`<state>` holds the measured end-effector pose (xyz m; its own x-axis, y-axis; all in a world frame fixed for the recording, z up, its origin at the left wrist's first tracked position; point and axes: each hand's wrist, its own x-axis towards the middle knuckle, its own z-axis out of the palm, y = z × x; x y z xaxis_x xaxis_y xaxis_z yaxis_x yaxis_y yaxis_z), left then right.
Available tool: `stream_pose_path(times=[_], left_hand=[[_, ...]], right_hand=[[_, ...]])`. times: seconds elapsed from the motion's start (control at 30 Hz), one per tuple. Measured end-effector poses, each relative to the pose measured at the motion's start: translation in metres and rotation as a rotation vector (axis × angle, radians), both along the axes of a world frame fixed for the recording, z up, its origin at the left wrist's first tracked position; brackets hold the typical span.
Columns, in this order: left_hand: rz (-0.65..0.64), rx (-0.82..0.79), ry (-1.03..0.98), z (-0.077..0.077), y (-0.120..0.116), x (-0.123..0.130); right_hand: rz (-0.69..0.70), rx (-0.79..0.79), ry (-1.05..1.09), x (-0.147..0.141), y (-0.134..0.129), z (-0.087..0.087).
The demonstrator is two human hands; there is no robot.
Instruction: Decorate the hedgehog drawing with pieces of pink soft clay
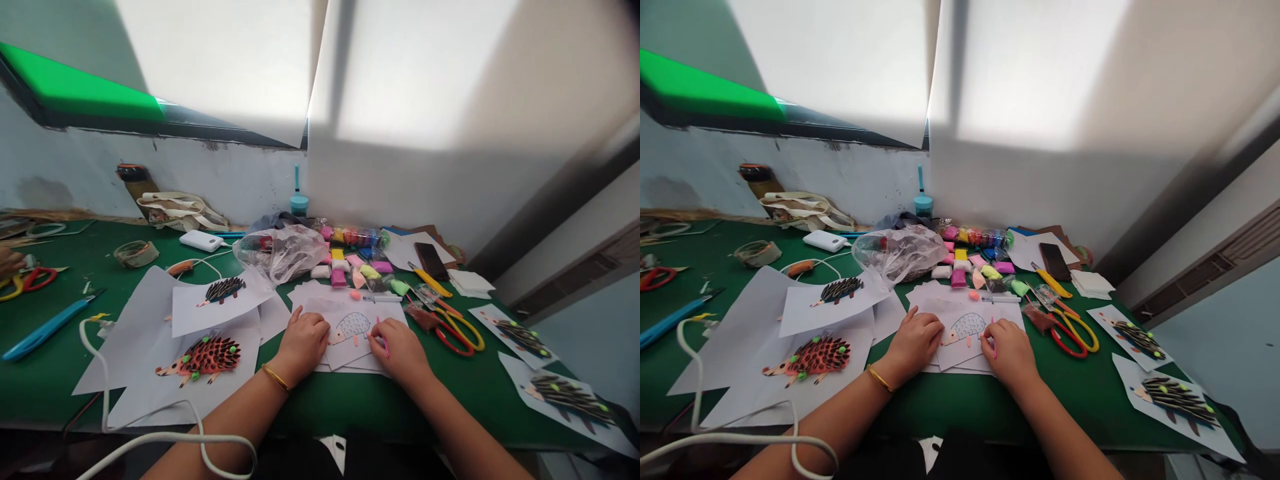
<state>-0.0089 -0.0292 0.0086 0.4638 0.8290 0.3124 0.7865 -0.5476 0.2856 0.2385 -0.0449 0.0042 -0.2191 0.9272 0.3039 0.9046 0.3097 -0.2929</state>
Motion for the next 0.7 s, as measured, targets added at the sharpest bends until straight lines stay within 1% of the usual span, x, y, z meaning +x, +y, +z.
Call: stream_pose_path(times=[0.17,0.33,0.6,0.7], left_hand=[[0.001,-0.006,-0.001,0.001,-0.001,0.0],[0.005,-0.006,-0.008,0.0,-0.001,0.001],[0.002,-0.008,-0.008,0.0,-0.001,0.0],[0.007,-0.008,-0.005,0.0,-0.001,0.0]], right_hand=[[-0.03,-0.006,-0.052,-0.005,0.004,-0.007],[-0.01,0.011,-0.063,-0.006,0.003,-0.011],[0.018,-0.019,0.041,0.001,-0.006,-0.008],[0.04,0.045,0.07,0.004,-0.008,-0.012]])
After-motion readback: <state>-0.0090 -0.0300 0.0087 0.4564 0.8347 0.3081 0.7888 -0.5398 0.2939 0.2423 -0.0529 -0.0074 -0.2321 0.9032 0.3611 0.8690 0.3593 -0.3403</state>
